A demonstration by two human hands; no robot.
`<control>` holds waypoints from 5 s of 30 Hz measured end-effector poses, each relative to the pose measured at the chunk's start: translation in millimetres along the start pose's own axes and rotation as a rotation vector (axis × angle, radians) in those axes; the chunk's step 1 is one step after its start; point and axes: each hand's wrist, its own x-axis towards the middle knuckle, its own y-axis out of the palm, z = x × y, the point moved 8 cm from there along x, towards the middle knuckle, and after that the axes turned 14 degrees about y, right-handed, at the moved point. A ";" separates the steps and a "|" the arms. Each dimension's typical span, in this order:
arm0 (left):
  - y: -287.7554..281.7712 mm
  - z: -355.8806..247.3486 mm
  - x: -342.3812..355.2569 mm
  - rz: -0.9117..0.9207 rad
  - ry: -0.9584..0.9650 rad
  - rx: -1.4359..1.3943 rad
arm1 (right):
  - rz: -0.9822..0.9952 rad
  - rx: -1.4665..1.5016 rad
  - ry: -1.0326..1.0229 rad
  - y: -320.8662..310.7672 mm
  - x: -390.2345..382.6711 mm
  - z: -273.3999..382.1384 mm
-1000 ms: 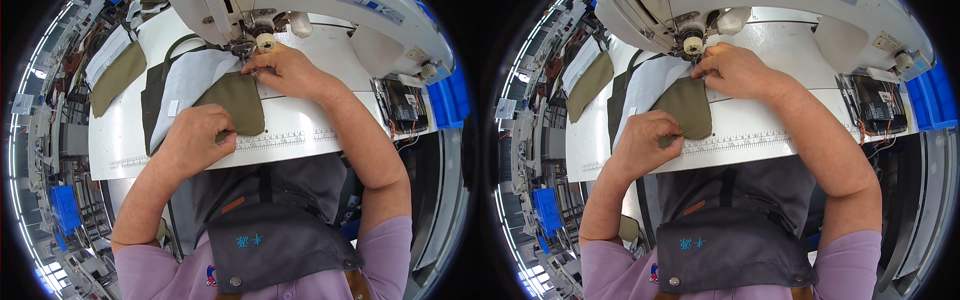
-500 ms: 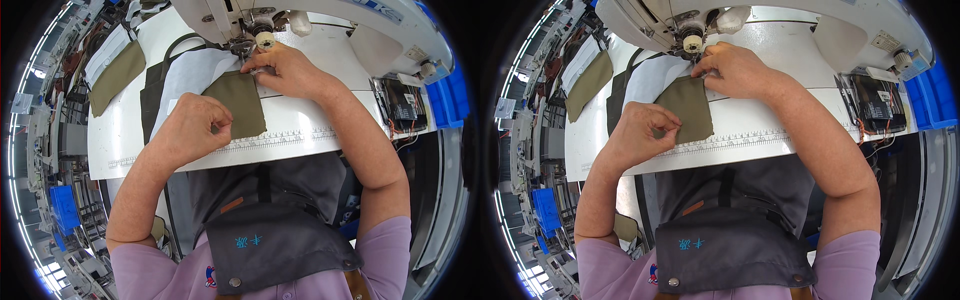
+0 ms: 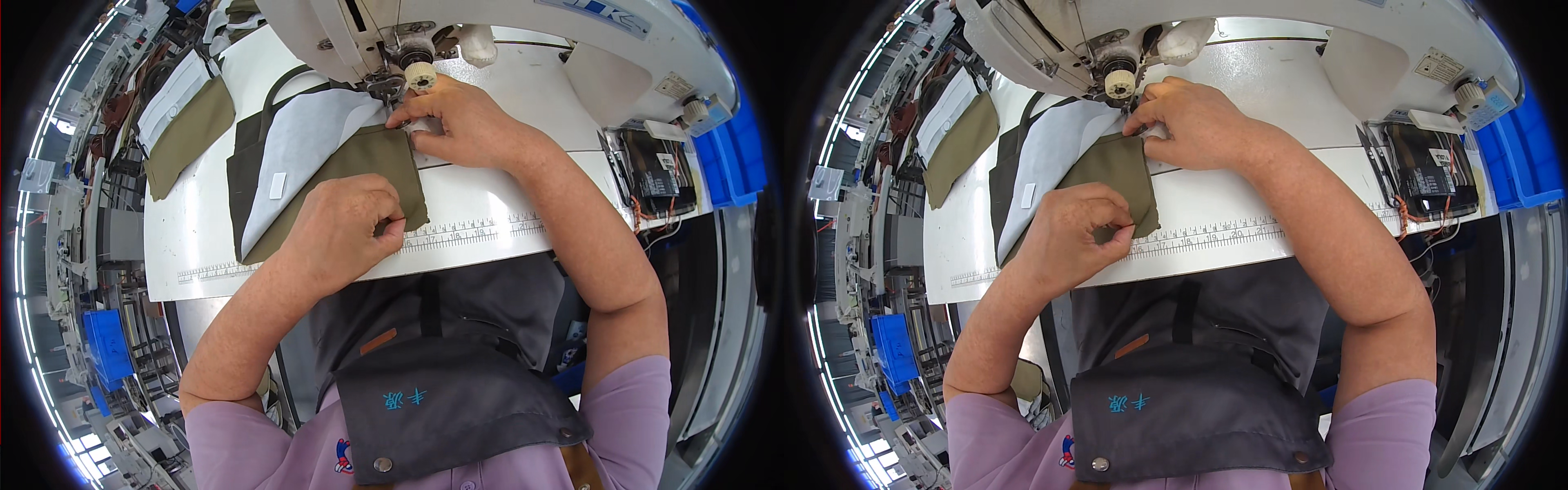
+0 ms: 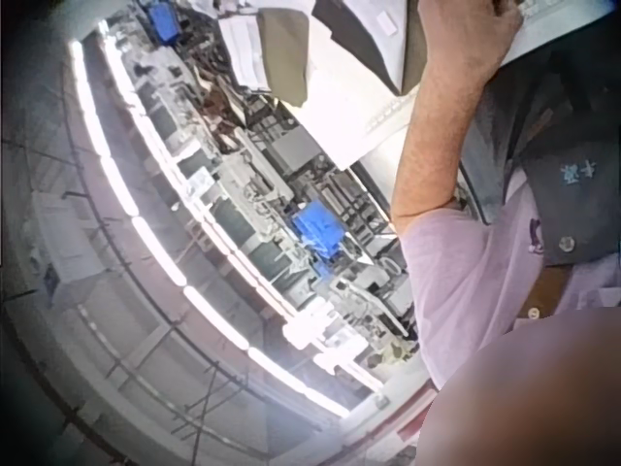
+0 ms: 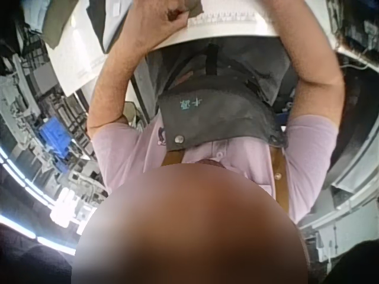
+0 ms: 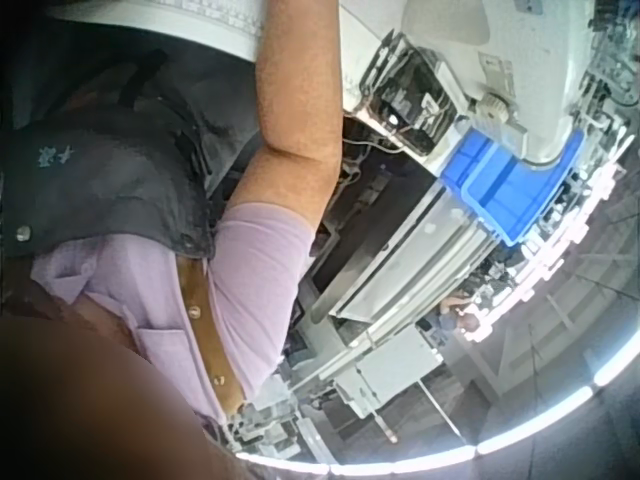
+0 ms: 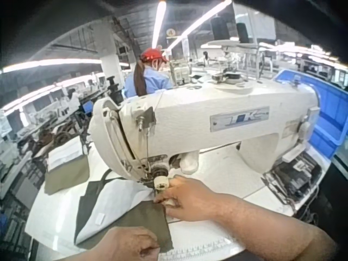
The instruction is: The worker is using an industrial sewing machine to assemble components of a fabric or leather bag.
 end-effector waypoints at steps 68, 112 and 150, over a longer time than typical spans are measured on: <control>-14.7 72.1 17.3 -0.272 0.015 0.320 | -0.301 -0.177 -0.136 1.2 -6.8 20.3; -7.2 74.4 18.7 -0.257 0.062 0.294 | -0.255 -0.333 -0.133 -1.9 -11.8 14.4; -19.1 85.6 40.4 -0.250 0.366 0.370 | -0.468 -0.386 -0.029 -54.0 -53.2 26.3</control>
